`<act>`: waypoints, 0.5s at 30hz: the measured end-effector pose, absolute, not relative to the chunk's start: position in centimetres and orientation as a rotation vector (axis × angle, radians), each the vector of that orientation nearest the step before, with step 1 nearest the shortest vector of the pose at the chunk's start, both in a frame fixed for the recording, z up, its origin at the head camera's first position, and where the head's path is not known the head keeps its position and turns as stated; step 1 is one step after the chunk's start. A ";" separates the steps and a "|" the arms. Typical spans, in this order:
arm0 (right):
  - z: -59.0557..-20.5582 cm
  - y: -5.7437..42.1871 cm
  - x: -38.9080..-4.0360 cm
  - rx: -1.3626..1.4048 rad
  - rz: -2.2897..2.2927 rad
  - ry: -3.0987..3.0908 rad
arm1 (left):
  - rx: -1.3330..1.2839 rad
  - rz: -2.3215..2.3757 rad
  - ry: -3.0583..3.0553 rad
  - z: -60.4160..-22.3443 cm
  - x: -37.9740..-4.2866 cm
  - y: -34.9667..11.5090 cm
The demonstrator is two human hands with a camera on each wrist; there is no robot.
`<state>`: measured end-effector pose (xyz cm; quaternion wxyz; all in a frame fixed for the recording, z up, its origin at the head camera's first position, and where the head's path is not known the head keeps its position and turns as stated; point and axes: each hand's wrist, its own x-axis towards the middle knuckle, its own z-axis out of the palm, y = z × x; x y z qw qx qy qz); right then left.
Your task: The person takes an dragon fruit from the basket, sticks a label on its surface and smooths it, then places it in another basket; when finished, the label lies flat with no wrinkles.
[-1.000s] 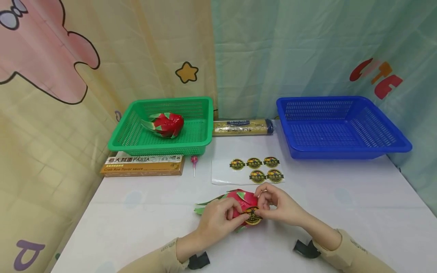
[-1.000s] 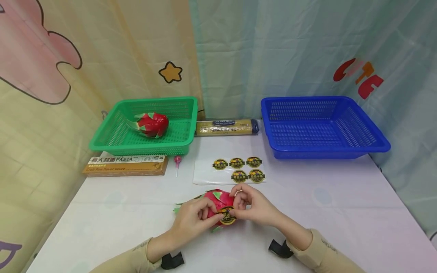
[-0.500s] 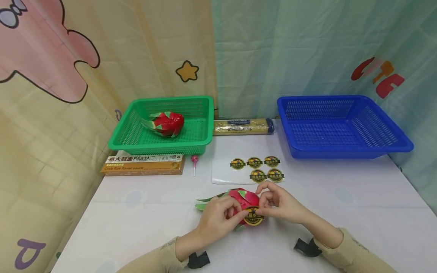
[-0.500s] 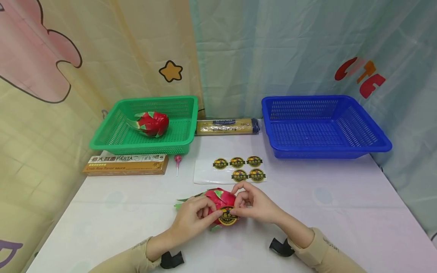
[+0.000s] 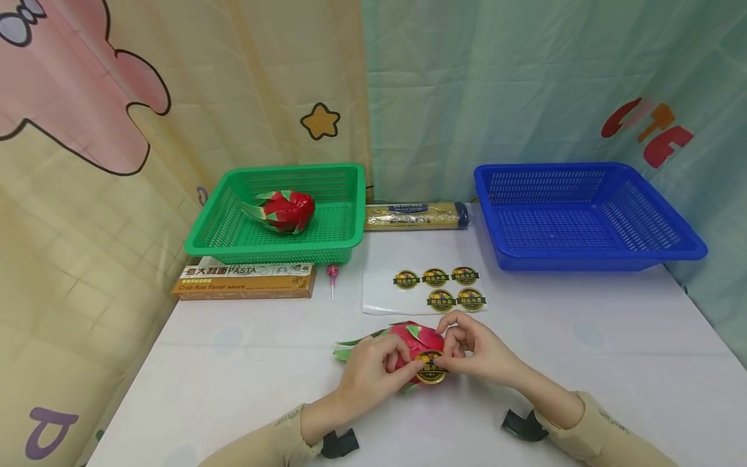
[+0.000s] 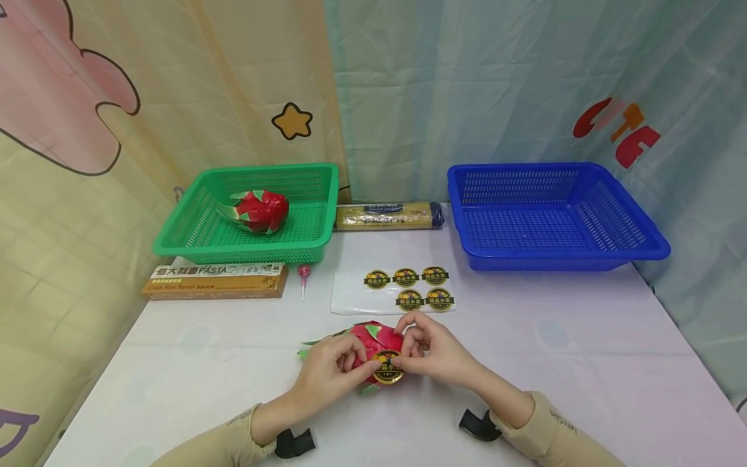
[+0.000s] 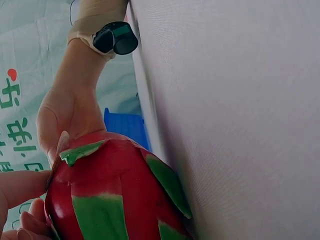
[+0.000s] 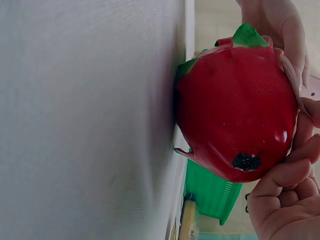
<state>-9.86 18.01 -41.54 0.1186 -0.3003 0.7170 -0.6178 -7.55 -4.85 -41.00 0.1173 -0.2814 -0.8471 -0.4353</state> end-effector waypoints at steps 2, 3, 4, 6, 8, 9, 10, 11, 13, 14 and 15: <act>-41.5 18.0 -9.8 -0.854 -1.778 2.148 | -0.819 -1.276 -2.480 -41.0 -7.6 -4.9; -41.4 18.0 -9.8 -0.840 -1.754 2.191 | -0.818 -1.280 -2.480 -41.0 -7.6 -4.9; -41.4 18.0 -9.8 -0.823 -1.729 2.236 | -0.820 -1.291 -2.478 -41.0 -7.6 -4.9; -41.3 18.1 -9.8 -0.772 -1.662 2.352 | -0.826 -1.314 -2.471 -41.0 -7.7 -5.0; -41.3 18.2 -9.9 -0.733 -1.602 2.451 | -0.826 -1.336 -2.467 -41.0 -7.8 -5.0; -41.3 18.2 -10.0 -0.717 -1.574 2.483 | -0.825 -1.339 -2.462 -41.1 -7.9 -5.0; -41.3 18.2 -10.1 -0.712 -1.557 2.486 | -0.824 -1.328 -2.456 -41.1 -7.9 -5.0; -41.4 18.2 -10.1 -0.713 -1.545 2.472 | -0.819 -1.306 -2.452 -41.1 -7.9 -5.1; -41.6 18.1 -10.2 -0.729 -1.551 2.379 | -0.805 -1.250 -2.449 -41.2 -7.9 -5.1; -41.6 18.1 -10.3 -0.730 -1.550 2.326 | -0.797 -1.223 -2.447 -41.2 -7.9 -5.1; -41.7 18.0 -10.3 -0.723 -1.548 2.276 | -0.790 -1.195 -2.444 -41.3 -8.0 -5.1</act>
